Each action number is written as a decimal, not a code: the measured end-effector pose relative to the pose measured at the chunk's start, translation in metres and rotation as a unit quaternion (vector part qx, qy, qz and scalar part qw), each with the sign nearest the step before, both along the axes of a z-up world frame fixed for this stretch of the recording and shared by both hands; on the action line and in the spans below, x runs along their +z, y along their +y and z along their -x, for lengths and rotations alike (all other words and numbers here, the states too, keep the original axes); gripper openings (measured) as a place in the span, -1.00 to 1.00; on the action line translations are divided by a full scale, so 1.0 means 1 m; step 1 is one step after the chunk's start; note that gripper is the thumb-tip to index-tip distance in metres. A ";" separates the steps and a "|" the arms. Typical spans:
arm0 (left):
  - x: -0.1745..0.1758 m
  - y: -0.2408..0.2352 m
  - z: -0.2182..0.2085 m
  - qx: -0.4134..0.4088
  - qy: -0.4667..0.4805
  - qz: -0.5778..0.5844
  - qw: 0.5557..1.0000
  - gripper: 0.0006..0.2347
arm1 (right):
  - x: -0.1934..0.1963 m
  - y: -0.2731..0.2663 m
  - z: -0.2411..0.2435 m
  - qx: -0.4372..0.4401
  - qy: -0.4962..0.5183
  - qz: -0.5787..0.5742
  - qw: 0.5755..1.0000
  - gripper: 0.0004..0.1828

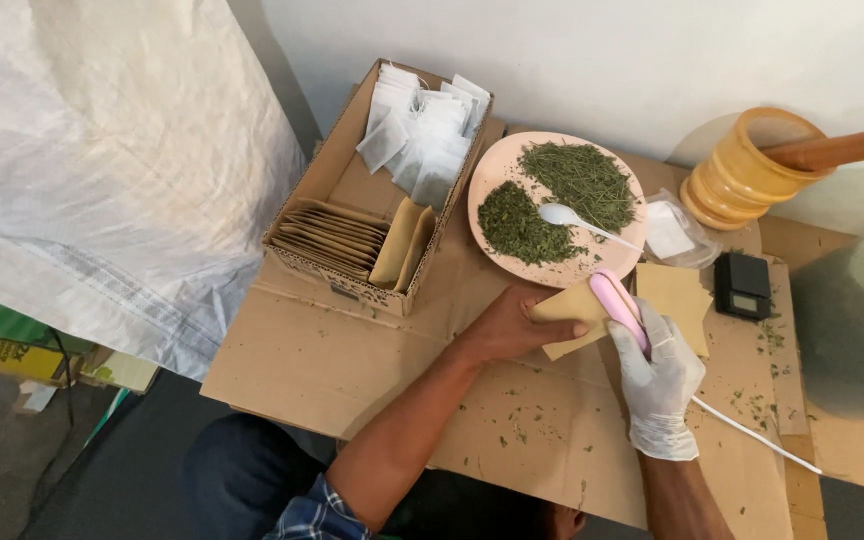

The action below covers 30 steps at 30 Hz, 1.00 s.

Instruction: Manually folding, heat-sealing, and placing tea bags into protective paper sleeves.

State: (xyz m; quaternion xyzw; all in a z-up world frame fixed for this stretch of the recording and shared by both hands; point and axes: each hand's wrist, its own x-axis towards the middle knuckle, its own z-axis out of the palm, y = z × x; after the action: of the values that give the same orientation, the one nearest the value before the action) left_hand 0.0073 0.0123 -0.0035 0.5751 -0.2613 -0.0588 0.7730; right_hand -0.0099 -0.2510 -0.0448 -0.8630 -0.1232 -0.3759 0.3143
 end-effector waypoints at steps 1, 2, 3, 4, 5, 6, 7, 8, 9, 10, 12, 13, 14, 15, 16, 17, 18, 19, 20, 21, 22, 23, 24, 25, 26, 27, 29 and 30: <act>-0.005 -0.001 -0.001 0.004 0.001 0.002 1.000 -0.68 | -0.002 -0.001 -0.001 0.001 0.002 -0.004 1.000 -0.63; -0.011 -0.004 -0.003 0.006 0.002 0.005 1.000 -0.68 | -0.003 -0.003 0.000 0.000 0.004 -0.007 1.000 -0.63; -0.010 -0.004 -0.003 0.004 0.002 0.006 1.000 -0.68 | -0.003 -0.002 0.000 -0.002 0.004 -0.007 1.000 -0.63; -0.010 -0.006 -0.003 0.003 0.001 0.009 1.000 -0.69 | -0.003 -0.002 0.000 0.002 0.004 -0.011 1.000 -0.62; -0.009 -0.007 -0.004 0.002 0.000 0.012 1.000 -0.69 | -0.002 -0.002 0.000 0.005 0.004 -0.016 1.000 -0.62; -0.016 -0.008 -0.006 -0.001 -0.001 0.013 1.000 -0.69 | 0.003 0.002 0.002 0.002 0.003 -0.015 1.000 -0.62; -0.023 -0.009 -0.008 -0.003 0.004 0.015 1.000 -0.70 | 0.008 0.005 0.004 -0.001 0.004 -0.018 1.000 -0.62; -0.031 -0.010 -0.009 -0.003 0.010 0.018 1.000 -0.70 | 0.012 0.009 0.006 -0.002 0.007 -0.022 1.000 -0.62; -0.027 -0.009 -0.009 -0.006 0.011 0.019 1.000 -0.70 | 0.011 0.008 0.005 -0.005 0.007 -0.021 1.000 -0.62; -0.024 -0.009 -0.009 -0.007 0.013 0.008 1.000 -0.69 | 0.009 0.007 0.004 -0.005 0.013 -0.024 1.000 -0.61; -0.018 -0.006 -0.007 -0.011 0.017 -0.003 1.000 -0.67 | 0.011 0.007 0.004 -0.007 0.021 -0.026 0.999 -0.61; -0.014 -0.005 -0.006 -0.012 0.018 -0.001 1.000 -0.67 | 0.014 0.009 0.004 0.003 0.021 -0.030 0.999 -0.62; -0.010 -0.005 -0.005 -0.014 0.020 0.000 1.000 -0.67 | 0.017 0.009 0.006 0.013 0.021 -0.033 0.999 -0.64; -0.007 -0.002 -0.003 -0.017 0.023 0.001 1.000 -0.67 | 0.017 0.010 0.006 0.010 0.023 -0.033 0.999 -0.64; -0.002 0.000 -0.002 -0.016 0.022 -0.011 1.000 -0.66 | 0.016 0.009 0.006 0.003 0.024 -0.027 0.999 -0.62; 0.002 0.001 -0.002 -0.015 0.021 -0.022 0.999 -0.65 | 0.016 0.008 0.006 -0.003 0.025 -0.021 0.999 -0.60; 0.000 0.001 -0.004 -0.024 0.021 -0.023 0.999 -0.65 | 0.023 0.013 0.009 -0.013 0.025 -0.022 0.999 -0.60; -0.003 0.000 -0.006 -0.019 0.027 -0.041 0.999 -0.67 | 0.030 0.017 0.011 -0.006 0.032 -0.030 0.999 -0.60; -0.005 -0.002 -0.007 -0.015 0.033 -0.058 0.998 -0.69 | 0.038 0.020 0.015 -0.001 0.040 -0.038 0.998 -0.61; -0.001 -0.004 -0.004 -0.026 0.034 -0.058 0.997 -0.69 | 0.029 0.015 0.015 -0.012 0.041 -0.038 0.998 -0.61; 0.004 -0.004 -0.003 -0.014 0.038 -0.052 0.998 -0.71 | 0.022 0.010 0.011 -0.016 0.038 -0.034 0.999 -0.58; 0.009 -0.003 -0.002 -0.001 0.042 -0.046 0.998 -0.73 | 0.014 0.006 0.007 -0.020 0.034 -0.030 0.999 -0.56; 0.013 -0.005 -0.003 -0.003 0.040 -0.045 0.998 -0.73 | 0.017 0.007 0.008 -0.022 0.032 -0.028 0.999 -0.56; 0.017 -0.006 -0.003 -0.003 0.038 -0.043 0.998 -0.74 | 0.021 0.009 0.010 -0.012 0.029 -0.043 0.999 -0.58; 0.020 -0.003 -0.002 0.002 0.038 -0.042 0.998 -0.74 | 0.023 0.014 0.011 0.003 0.028 -0.059 0.998 -0.61; 0.015 -0.004 0.000 0.005 0.038 -0.041 0.998 -0.74 | 0.030 0.018 0.015 0.007 0.029 -0.058 0.998 -0.61; 0.008 -0.004 0.000 0.006 0.047 -0.037 0.998 -0.74 | 0.046 0.028 0.018 0.014 0.023 -0.064 0.998 -0.63; 0.008 -0.003 0.000 0.010 0.046 -0.037 0.998 -0.74 | 0.041 0.025 0.015 0.018 0.022 -0.064 0.998 -0.63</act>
State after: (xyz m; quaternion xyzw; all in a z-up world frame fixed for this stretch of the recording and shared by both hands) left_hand 0.0075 0.0094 0.0049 0.6027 -0.2173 -0.0872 0.7629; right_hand -0.0252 -0.2263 -0.0042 -0.8469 -0.1070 -0.3579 0.3786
